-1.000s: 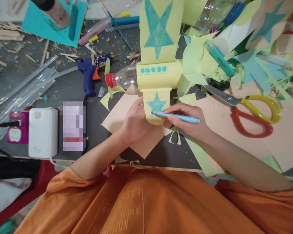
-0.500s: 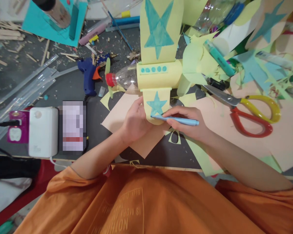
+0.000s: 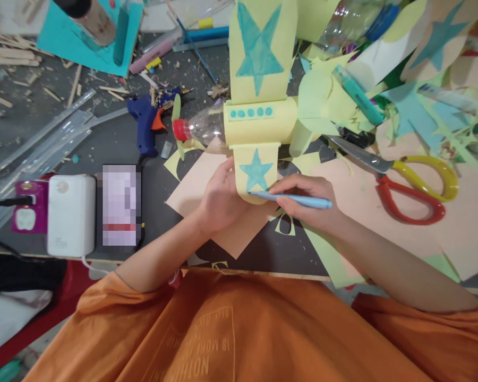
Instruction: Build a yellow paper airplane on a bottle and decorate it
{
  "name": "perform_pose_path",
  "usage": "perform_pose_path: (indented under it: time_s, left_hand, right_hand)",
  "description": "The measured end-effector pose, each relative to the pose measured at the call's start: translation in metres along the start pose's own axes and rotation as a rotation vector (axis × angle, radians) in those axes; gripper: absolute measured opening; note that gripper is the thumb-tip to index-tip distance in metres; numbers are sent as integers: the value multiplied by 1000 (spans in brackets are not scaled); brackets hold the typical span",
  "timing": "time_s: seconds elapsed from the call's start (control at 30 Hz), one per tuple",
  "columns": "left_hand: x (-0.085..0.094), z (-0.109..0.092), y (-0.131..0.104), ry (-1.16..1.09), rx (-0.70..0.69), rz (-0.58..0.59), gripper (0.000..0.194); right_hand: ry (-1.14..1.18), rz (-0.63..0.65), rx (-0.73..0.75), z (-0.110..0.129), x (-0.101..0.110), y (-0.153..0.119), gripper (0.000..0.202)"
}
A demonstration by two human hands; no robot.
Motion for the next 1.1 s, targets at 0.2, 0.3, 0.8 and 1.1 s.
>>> perform_pose_path:
  time_s: [0.2, 0.3, 0.8, 1.1]
  left_hand:
    - [-1, -1, -1, 14, 7, -6, 43]
    - [-1, -1, -3, 38, 1, -4, 44]
    - [-2, -2, 1, 44, -18, 42, 48]
    - [12, -1, 1, -53, -10, -43, 37]
  right_hand:
    - [-116, 60, 83, 18, -6, 4, 5]
    - [-135, 65, 112, 21, -6, 5, 5]
    - [-110, 15, 87, 15, -2, 4, 4]
    - [-65, -210, 146, 12, 17, -5, 9]
Point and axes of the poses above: each hand's wrist, its own y-axis towards the middle knuckle, its own x-axis out of the back of the hand, z = x × y, the point moved 9 cm from there along y, towards the middle knuckle, and after that the axes turned 7 degrees about z, right-handed, at the moved point
